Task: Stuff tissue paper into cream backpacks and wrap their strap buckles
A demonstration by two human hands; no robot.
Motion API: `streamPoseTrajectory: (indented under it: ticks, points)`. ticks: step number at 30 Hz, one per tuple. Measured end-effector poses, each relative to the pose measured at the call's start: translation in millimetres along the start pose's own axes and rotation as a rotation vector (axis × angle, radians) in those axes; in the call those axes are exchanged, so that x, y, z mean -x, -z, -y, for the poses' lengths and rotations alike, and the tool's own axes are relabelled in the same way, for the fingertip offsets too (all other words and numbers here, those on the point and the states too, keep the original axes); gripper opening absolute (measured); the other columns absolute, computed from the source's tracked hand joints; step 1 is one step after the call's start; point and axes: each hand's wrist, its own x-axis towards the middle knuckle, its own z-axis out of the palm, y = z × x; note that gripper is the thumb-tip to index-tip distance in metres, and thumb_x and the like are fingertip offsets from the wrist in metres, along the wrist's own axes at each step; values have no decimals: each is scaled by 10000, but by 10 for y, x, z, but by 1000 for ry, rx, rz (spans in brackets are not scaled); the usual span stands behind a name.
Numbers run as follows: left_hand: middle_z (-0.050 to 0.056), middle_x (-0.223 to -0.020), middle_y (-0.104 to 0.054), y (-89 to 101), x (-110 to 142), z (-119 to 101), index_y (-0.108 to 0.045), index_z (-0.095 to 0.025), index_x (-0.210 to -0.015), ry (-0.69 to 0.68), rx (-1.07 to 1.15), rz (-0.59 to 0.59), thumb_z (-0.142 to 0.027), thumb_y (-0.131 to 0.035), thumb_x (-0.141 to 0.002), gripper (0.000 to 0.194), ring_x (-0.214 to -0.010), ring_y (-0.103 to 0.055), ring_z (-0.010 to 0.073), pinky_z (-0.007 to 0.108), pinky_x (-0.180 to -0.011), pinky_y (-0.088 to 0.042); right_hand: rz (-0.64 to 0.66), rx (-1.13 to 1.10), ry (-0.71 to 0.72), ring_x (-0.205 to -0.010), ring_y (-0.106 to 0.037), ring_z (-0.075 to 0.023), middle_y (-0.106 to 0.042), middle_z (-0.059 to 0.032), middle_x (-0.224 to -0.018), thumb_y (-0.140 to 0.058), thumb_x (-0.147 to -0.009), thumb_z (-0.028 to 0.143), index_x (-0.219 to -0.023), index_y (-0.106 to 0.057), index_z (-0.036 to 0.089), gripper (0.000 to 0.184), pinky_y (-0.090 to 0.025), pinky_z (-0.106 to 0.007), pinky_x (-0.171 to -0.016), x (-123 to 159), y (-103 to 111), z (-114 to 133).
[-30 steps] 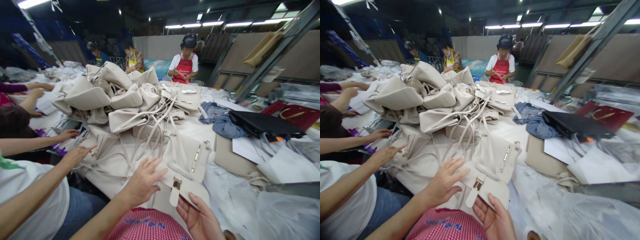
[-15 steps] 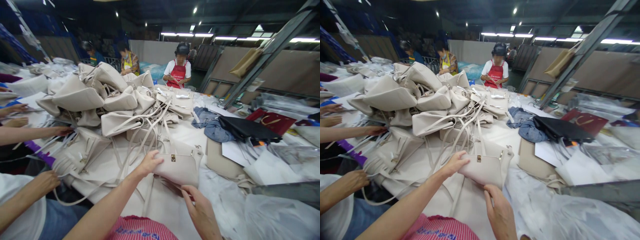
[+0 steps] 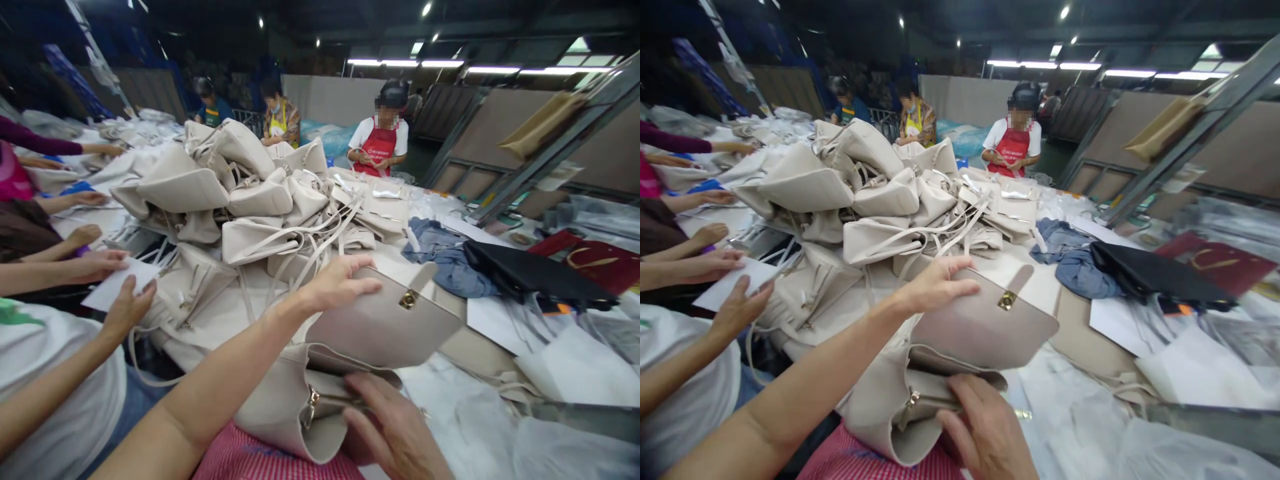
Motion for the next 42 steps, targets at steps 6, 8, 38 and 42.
streamPoseTrajectory:
  ticks: [6,8,38,42]
  points:
    - [-47,-637,-518,282,-118,744,-556,-149,-858,167,-194,-263,-250,-542,-776,131,-549,-487,92,201,-564,-405,161,89,128,-1108,-591,-305,-610,-99,-1284,-665,-734,209,-1370,-459,279,672,-485,-442,-927,38,-121,-191]
    - [-33,-670,-540,378,-154,863,-572,-146,-875,170,-360,-322,-235,-535,-787,131,-613,-523,113,223,-627,-436,148,185,219,-1138,-564,-294,-573,-99,-1328,-595,-756,132,-1338,-500,286,610,-471,-429,-924,-30,-135,-188]
    - [57,-966,-695,-189,1717,1276,-654,-173,-1062,339,-437,-204,-110,-417,-828,339,-908,-620,169,300,-860,-479,705,-610,-602,-509,-531,-118,-654,41,-596,-540,-496,135,-758,-685,180,302,-383,-189,-475,-904,-312,-370]
    - [79,-983,-693,-207,1650,1404,-637,-146,-1119,357,-380,-131,-87,-402,-808,394,-909,-621,181,327,-863,-486,768,-546,-625,-459,-469,-91,-599,52,-524,-567,-510,131,-650,-662,165,173,-316,-181,-440,-906,-410,-395]
